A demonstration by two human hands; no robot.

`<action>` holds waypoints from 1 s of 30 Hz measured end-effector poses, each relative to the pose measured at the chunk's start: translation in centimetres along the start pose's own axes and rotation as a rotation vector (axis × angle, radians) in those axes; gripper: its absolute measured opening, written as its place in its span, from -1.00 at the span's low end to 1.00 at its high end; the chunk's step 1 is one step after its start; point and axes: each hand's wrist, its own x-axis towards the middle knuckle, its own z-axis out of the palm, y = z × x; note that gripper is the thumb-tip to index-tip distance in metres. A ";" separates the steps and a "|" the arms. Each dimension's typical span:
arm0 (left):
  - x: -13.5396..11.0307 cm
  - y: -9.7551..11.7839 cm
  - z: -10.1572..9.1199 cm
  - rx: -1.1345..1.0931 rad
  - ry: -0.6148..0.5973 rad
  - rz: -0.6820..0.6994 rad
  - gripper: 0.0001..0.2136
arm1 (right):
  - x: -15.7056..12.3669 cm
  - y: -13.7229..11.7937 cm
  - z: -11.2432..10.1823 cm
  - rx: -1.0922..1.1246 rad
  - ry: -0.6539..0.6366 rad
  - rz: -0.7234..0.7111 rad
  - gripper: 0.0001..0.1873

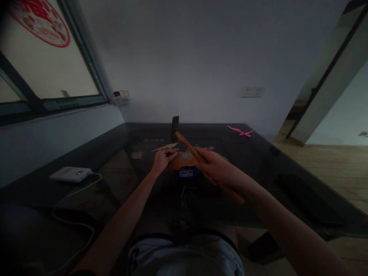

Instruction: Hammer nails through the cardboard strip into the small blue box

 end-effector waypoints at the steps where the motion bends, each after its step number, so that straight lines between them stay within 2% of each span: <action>1: 0.0 0.0 0.0 0.002 -0.002 0.003 -0.93 | 0.0 -0.2 0.0 0.005 0.006 -0.001 -0.49; 8: 0.0 0.1 0.0 0.016 0.007 -0.013 -0.94 | 0.8 0.6 0.8 -0.041 -0.045 0.048 -0.48; 14: 0.0 0.4 0.0 0.004 0.001 -0.013 -0.93 | 0.0 0.4 0.4 0.017 -0.008 -0.011 -0.47; 20: 0.1 -0.2 0.2 -0.001 -0.001 -0.021 -0.91 | 0.6 1.1 1.1 0.007 -0.061 0.075 -0.47; 27: 0.1 0.2 0.1 -0.009 0.017 -0.005 -0.95 | -0.2 0.4 0.4 0.040 -0.001 0.002 -0.47; 30: 0.1 0.3 0.0 0.002 0.002 -0.037 -0.94 | 0.3 1.1 0.9 0.033 -0.053 0.039 -0.52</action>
